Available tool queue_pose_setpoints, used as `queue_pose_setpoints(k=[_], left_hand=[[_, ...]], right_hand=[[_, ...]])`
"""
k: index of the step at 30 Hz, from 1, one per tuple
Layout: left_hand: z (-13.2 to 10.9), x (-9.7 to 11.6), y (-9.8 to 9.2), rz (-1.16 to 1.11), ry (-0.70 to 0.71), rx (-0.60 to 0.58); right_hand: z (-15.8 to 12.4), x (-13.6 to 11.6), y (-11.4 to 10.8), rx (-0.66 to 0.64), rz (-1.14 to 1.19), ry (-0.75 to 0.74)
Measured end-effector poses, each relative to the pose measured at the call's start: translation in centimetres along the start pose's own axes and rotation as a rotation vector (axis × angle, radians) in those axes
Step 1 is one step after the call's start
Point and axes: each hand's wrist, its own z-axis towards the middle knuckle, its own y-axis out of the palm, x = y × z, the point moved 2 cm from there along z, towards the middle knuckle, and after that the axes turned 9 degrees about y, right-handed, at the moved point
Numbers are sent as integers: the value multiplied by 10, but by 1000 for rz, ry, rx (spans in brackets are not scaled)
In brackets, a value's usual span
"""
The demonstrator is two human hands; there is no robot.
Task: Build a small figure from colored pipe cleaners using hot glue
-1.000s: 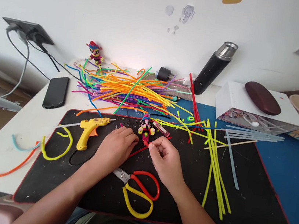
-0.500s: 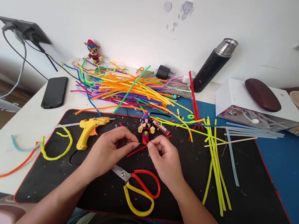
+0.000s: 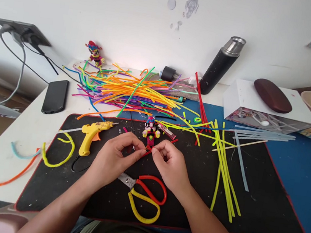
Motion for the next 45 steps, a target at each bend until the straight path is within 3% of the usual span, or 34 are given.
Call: queue_pose_setpoints(k=[6, 34, 45], left_hand=[[-2, -4, -3, 20, -59, 63], [-4, -12, 4, -4, -108, -38], [-6, -2, 0, 2, -105, -29]], right_hand=[[-1, -1, 0, -6, -2, 5], [-1, 1, 0, -19, -38, 7], [-1, 2, 0, -15, -76, -1]])
